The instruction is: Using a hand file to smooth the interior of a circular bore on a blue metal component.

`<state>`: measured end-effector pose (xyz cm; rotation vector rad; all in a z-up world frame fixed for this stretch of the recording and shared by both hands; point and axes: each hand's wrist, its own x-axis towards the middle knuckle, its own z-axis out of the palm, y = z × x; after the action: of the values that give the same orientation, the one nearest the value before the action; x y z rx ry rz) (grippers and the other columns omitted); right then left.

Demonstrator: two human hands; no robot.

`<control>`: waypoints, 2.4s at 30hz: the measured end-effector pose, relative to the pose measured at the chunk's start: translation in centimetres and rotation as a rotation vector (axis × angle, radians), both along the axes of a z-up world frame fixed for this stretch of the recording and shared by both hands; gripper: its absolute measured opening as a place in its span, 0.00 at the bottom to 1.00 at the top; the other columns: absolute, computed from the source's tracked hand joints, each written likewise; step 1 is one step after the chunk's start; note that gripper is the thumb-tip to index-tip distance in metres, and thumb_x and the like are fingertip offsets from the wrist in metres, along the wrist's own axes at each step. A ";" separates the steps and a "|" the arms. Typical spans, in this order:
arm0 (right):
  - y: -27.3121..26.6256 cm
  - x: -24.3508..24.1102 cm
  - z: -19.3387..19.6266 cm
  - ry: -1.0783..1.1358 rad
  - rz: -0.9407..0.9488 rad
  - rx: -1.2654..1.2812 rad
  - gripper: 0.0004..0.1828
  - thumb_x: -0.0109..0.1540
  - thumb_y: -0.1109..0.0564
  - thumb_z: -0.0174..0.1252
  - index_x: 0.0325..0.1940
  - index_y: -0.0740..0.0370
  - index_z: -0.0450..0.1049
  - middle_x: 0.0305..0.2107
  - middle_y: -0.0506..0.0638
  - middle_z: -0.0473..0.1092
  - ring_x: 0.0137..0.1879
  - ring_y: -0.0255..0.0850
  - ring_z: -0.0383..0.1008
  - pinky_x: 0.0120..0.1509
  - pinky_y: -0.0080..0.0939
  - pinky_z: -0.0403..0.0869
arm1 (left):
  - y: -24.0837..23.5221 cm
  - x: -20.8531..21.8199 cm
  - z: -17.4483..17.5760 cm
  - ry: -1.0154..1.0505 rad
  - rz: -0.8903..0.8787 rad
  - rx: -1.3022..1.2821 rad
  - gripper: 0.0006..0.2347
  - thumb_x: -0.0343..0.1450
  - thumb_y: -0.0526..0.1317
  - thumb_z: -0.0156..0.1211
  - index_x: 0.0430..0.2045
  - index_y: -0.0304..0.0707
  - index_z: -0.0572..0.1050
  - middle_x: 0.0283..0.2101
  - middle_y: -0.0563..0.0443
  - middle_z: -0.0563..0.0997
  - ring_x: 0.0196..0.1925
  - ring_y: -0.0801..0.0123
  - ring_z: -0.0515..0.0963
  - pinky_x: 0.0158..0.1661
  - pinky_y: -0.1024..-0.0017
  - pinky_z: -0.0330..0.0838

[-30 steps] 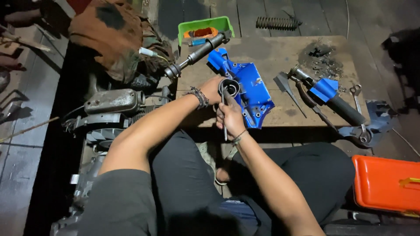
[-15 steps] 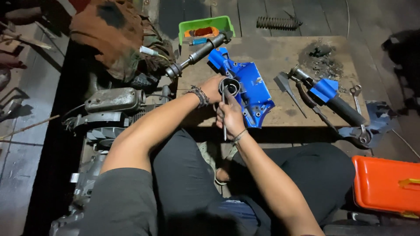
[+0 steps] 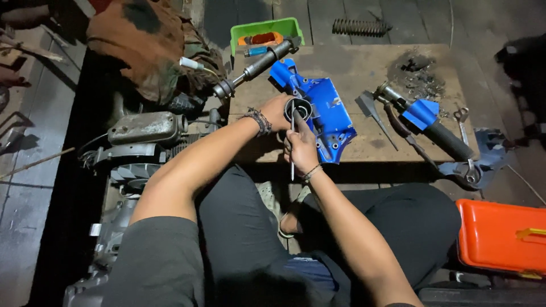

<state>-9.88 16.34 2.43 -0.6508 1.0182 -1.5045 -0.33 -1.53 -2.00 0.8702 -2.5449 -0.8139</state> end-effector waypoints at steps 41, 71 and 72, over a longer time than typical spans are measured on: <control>3.2 -5.2 6.2 -0.117 0.129 0.075 0.35 0.67 0.57 0.48 0.79 0.59 0.50 0.17 0.43 0.52 0.16 0.32 0.55 0.13 0.32 0.62 | -0.5 0.6 3.4 -0.220 0.101 0.005 0.48 0.45 0.70 0.81 0.57 0.53 0.69 0.50 0.51 0.75 0.56 0.52 0.75 0.57 0.50 0.65; 1.7 -3.4 3.6 -0.061 0.230 0.128 0.32 0.68 0.59 0.49 0.77 0.54 0.54 0.18 0.46 0.53 0.16 0.37 0.56 0.16 0.37 0.64 | 0.8 1.3 5.9 -0.469 -0.009 -0.126 0.44 0.57 0.66 0.71 0.66 0.45 0.64 0.59 0.46 0.73 0.60 0.55 0.72 0.57 0.55 0.68; 1.6 -3.5 3.5 -0.056 0.238 0.125 0.32 0.68 0.59 0.49 0.77 0.54 0.54 0.18 0.47 0.53 0.16 0.38 0.56 0.15 0.37 0.64 | 0.8 1.3 6.0 -0.472 -0.005 -0.125 0.44 0.57 0.66 0.71 0.66 0.45 0.64 0.59 0.45 0.73 0.61 0.54 0.72 0.57 0.54 0.67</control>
<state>-13.41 17.90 5.93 -0.6147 0.9489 -1.2351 0.99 -0.73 3.97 1.1241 -2.9595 -0.4829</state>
